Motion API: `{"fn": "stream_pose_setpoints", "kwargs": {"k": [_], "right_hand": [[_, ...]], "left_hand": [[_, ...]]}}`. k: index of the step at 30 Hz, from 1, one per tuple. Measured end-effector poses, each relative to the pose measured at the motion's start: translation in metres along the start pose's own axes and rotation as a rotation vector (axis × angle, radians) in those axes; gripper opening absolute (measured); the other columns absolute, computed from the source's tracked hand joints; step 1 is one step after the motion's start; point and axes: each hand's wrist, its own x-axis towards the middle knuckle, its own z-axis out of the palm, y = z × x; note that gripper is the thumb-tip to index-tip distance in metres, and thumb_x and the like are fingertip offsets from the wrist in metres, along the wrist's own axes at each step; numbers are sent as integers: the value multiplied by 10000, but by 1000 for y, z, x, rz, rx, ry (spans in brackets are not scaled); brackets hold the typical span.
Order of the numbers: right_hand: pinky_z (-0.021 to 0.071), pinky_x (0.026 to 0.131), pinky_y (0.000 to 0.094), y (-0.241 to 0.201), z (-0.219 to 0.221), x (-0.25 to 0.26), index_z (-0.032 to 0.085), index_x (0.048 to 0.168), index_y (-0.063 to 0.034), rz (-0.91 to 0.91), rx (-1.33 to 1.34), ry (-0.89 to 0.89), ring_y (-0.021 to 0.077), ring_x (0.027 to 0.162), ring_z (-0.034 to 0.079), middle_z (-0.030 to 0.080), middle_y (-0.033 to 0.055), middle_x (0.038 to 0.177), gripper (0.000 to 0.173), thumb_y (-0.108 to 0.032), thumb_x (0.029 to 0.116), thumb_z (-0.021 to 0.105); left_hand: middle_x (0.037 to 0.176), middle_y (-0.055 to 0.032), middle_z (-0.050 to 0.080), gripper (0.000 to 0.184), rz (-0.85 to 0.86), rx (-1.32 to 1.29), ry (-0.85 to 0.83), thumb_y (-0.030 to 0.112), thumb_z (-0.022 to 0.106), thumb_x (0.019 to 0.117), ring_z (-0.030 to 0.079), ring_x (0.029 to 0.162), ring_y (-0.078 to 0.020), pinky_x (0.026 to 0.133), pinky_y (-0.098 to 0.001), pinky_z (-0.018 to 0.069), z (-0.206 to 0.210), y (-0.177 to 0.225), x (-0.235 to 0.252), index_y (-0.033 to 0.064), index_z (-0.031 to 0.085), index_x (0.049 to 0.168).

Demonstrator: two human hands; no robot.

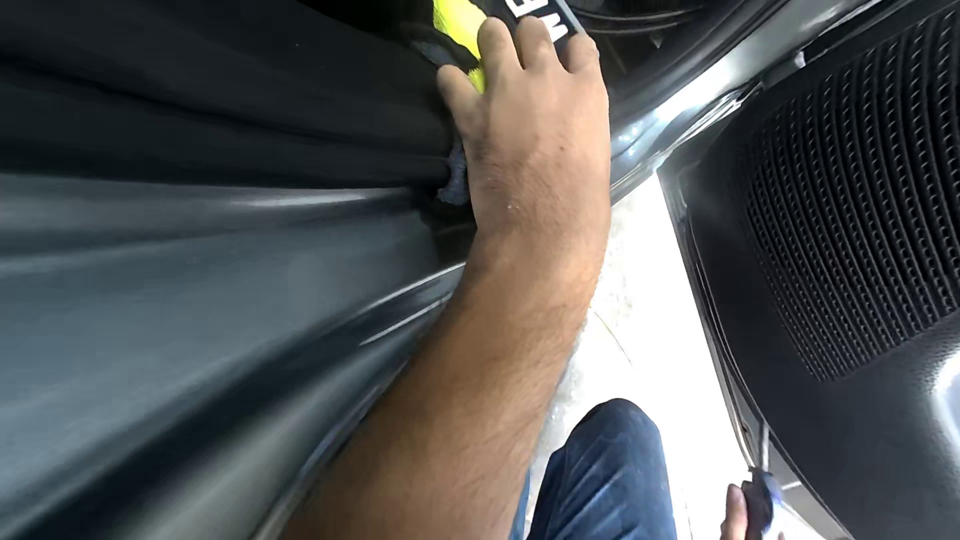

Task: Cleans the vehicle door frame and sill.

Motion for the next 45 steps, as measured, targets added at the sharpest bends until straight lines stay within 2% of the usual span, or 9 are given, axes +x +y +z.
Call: {"fn": "stream_pose_setpoints", "kwargs": {"k": [3,12,18,21,25,32,36,41,45], "right_hand": [[567,671,384,-19,18,17,699,1036,100,-58,11,28,155,639,649,685,142,758,379,-269,1029,612],[506,538,506,-54,59,62,716,997,31,-108,-33,10,253,556,619,629,115,649,486,-434,1017,573],[500,580,574,-83,76,93,702,897,34,-30,-93,-29,339,594,634,617,156,639,535,-469,1026,576],[531,717,631,-105,88,115,695,958,79,41,-103,-52,444,766,692,674,254,771,583,-490,1027,584],[527,868,647,-131,106,139,658,1152,107,67,-115,-46,502,974,696,698,326,976,631,-506,1038,564],[487,985,646,-157,129,169,631,1269,65,12,-17,-57,471,1139,659,692,305,1147,643,-530,1049,531],[436,1045,678,-164,137,190,592,1394,-23,-4,-10,-169,445,1265,601,654,264,1308,713,-623,1055,412],[483,991,663,-152,135,177,634,1281,34,38,34,-130,458,1147,653,684,292,1180,716,-621,1028,496],[534,793,650,-119,131,145,687,1099,60,38,-67,-90,478,872,696,695,283,896,616,-530,1051,516]], "left_hand": [[1350,-222,573,608,3,-7,14,181,745,815,496,1279,-464,886,-637,410,1,0,-1,97,566,1390],[1366,-204,576,592,-5,9,25,164,730,823,493,1290,-458,903,-639,404,4,2,0,114,576,1393],[1365,-198,573,625,-3,20,17,155,761,794,490,1290,-453,906,-642,403,5,3,-1,121,581,1391],[1355,-189,576,652,-4,31,16,167,788,773,493,1283,-439,898,-629,407,5,3,0,122,584,1390],[1341,-193,581,606,-2,39,20,144,774,782,501,1270,-441,891,-620,411,5,3,-1,113,600,1361],[1352,-179,587,606,-2,61,7,146,766,793,500,1284,-425,903,-603,409,6,3,-1,131,597,1375],[1358,-172,584,603,0,65,5,146,755,799,498,1286,-426,911,-606,404,6,3,-1,138,594,1380],[1331,-180,590,609,13,54,11,180,778,784,501,1276,-427,897,-613,410,6,2,-2,128,598,1363],[1357,-182,591,592,2,40,28,123,745,802,495,1295,-432,924,-616,400,7,3,-2,130,605,1377]]}}
